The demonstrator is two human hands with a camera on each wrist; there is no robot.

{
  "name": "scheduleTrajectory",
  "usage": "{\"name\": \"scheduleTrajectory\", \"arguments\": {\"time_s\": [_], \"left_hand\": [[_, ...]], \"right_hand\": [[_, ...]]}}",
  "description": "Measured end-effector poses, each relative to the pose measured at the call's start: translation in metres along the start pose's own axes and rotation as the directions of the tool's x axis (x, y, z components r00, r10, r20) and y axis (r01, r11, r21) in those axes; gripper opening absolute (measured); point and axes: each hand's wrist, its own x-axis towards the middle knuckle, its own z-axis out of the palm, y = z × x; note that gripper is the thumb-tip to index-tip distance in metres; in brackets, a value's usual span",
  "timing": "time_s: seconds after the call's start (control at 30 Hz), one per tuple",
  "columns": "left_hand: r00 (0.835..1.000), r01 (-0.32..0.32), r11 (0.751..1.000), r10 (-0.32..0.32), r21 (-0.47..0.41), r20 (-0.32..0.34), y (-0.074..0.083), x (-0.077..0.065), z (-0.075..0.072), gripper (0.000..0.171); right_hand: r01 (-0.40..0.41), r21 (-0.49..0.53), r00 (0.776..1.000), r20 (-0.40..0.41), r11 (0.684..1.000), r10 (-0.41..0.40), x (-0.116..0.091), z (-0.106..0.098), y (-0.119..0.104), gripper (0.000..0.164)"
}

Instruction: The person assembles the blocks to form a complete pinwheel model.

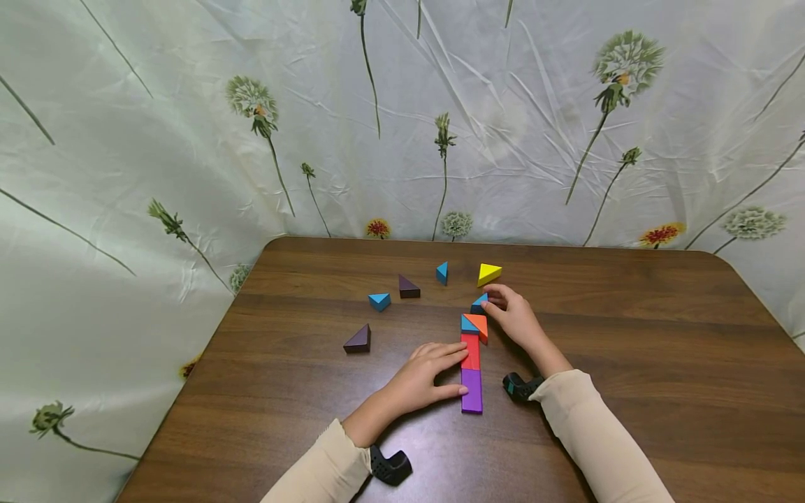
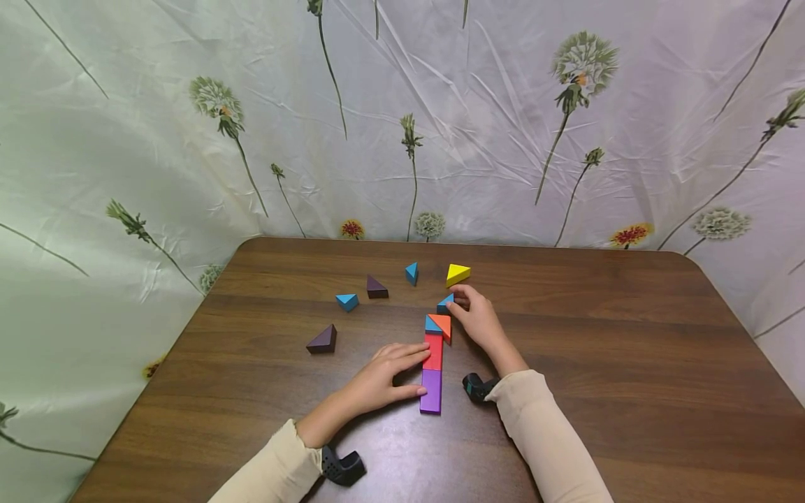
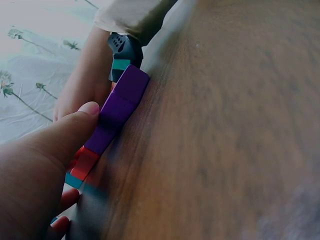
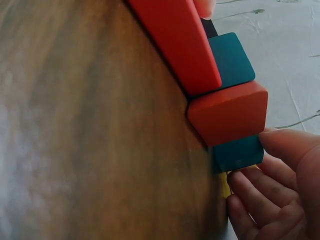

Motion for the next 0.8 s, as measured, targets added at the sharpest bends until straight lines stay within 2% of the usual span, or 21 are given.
{"name": "scheduleTrajectory", "arguments": {"time_s": [0.27, 0.8], "left_hand": [[1.000, -0.001, 1.000, 0.001, 0.000, 0.001, -0.0006, -0.0004, -0.0003, 0.061], [1.000, -0.001, 1.000, 0.001, -0.004, 0.005, -0.0009, 0.0002, 0.0002, 0.060]], "right_hand": [[-0.016, 0.035, 1.000, 0.020, 0.999, 0.015, 0.0014, 0.0025, -0.0034, 0.036], [0.029, 0.059, 0.998, 0.054, 0.998, -0.032, -0.0011, 0.0046, -0.0048, 0.034]]}}
